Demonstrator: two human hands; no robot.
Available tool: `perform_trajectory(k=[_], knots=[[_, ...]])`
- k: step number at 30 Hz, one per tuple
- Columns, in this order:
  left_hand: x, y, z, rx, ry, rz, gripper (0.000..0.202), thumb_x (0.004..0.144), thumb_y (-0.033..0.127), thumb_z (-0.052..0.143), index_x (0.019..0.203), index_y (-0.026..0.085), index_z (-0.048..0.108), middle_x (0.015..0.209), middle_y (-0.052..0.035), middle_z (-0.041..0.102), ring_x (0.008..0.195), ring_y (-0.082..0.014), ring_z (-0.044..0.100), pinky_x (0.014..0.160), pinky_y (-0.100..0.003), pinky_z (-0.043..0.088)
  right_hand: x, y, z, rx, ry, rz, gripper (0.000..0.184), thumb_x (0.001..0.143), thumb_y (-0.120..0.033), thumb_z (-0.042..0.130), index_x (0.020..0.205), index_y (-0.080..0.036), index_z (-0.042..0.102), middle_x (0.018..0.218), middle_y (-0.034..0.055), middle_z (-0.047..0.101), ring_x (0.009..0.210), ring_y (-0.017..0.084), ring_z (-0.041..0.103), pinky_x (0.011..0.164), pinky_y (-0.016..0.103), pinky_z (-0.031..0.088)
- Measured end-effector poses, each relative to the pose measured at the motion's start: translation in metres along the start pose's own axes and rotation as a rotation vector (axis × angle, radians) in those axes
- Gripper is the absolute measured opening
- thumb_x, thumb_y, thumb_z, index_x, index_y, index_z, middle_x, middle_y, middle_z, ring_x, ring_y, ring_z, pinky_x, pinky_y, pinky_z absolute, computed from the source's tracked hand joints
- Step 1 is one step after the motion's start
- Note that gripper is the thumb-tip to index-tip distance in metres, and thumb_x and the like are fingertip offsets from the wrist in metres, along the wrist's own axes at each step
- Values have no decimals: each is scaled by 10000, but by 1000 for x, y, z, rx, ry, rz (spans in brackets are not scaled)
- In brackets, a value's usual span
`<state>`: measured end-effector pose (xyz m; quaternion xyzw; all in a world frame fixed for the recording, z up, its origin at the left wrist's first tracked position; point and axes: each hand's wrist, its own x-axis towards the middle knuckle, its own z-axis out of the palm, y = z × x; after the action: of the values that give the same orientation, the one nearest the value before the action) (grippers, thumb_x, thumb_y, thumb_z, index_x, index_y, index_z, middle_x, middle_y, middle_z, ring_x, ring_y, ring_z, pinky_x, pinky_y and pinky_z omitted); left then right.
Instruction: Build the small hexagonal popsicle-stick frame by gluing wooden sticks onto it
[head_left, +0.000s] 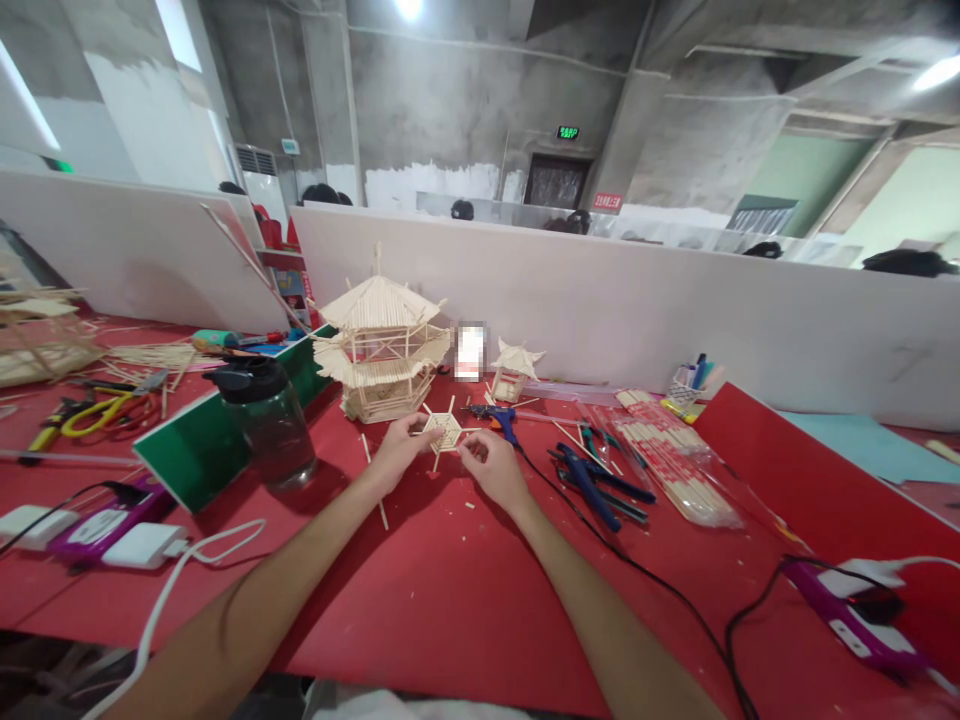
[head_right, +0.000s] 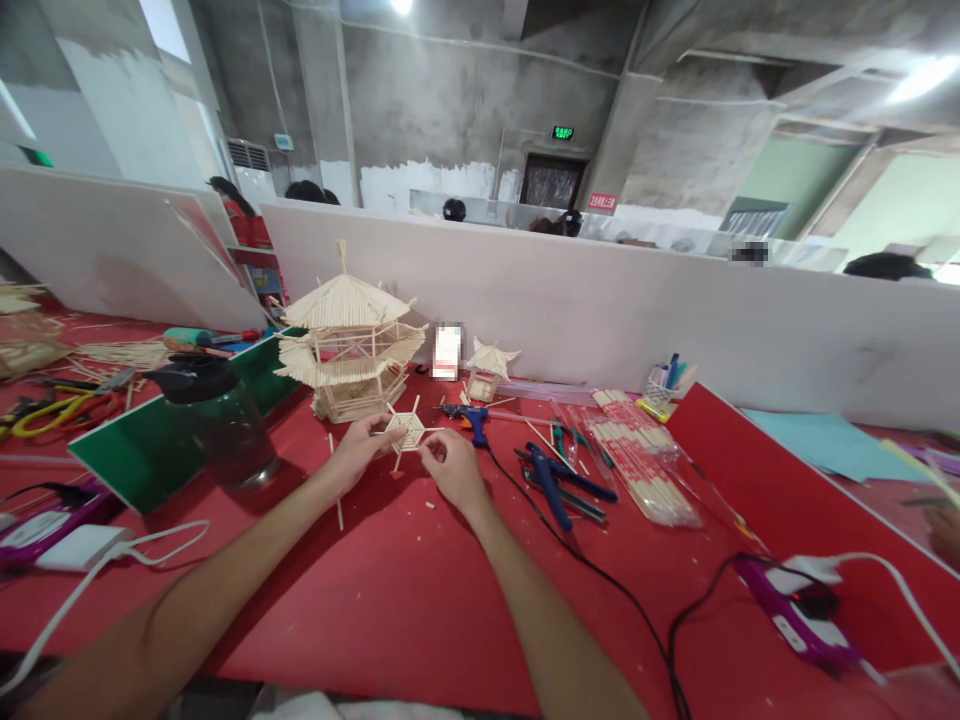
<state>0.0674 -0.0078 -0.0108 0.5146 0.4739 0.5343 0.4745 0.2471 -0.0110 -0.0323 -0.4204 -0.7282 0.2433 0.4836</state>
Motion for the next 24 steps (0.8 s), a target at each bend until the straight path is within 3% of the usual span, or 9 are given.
perform_trajectory(k=[3, 7, 10, 13, 18, 21, 24], knots=[[1, 1, -2, -20, 27, -8, 385, 559, 390, 840, 797, 152, 653, 747, 5, 626, 675, -134, 570, 641, -242, 457, -1, -5, -10, -23, -123, -22, 133, 817, -258, 551, 726, -185, 615, 709, 6, 620, 593, 125, 507, 580, 231, 391], [3, 2, -6, -78, 42, -8, 418, 552, 403, 848, 819, 147, 653, 783, -11, 645, 703, -137, 587, 669, -246, 476, -5, -14, -26, 83, -516, -18, 112, 853, -257, 539, 785, -199, 608, 674, -21, 603, 599, 122, 520, 568, 215, 392], [4, 2, -8, -117, 43, -6, 443, 533, 413, 860, 817, 149, 647, 812, -22, 661, 741, -153, 609, 700, -264, 499, -8, -19, -35, 196, -668, 31, 145, 900, -277, 494, 804, -210, 579, 657, -30, 595, 591, 125, 535, 565, 216, 412], [5, 4, -8, -162, 43, -18, 443, 525, 413, 869, 802, 157, 639, 816, -21, 663, 752, -153, 615, 710, -269, 512, -7, -19, -38, 188, -647, 49, 242, 940, -298, 427, 730, -211, 511, 619, -41, 543, 571, 116, 504, 571, 214, 398], [7, 4, -9, -218, 54, -24, 411, 543, 395, 874, 784, 160, 639, 807, -8, 650, 727, -126, 605, 682, -242, 501, 1, -10, -42, 43, -428, 25, 357, 947, -319, 390, 609, -210, 425, 551, -49, 460, 523, 112, 422, 518, 224, 313], [7, 4, -10, -245, 35, -21, 407, 555, 386, 875, 797, 153, 644, 814, -7, 636, 723, -113, 593, 668, -225, 490, 5, -5, -50, -16, -356, 42, 396, 939, -341, 412, 575, -203, 483, 491, -42, 478, 483, 120, 438, 507, 238, 305], [7, 4, -11, -247, 10, -14, 396, 568, 378, 874, 789, 150, 637, 791, -1, 611, 693, -97, 569, 614, -196, 464, 8, 0, -56, -51, -302, 20, 393, 915, -353, 471, 582, -192, 603, 549, -5, 619, 533, 146, 546, 569, 252, 364]])
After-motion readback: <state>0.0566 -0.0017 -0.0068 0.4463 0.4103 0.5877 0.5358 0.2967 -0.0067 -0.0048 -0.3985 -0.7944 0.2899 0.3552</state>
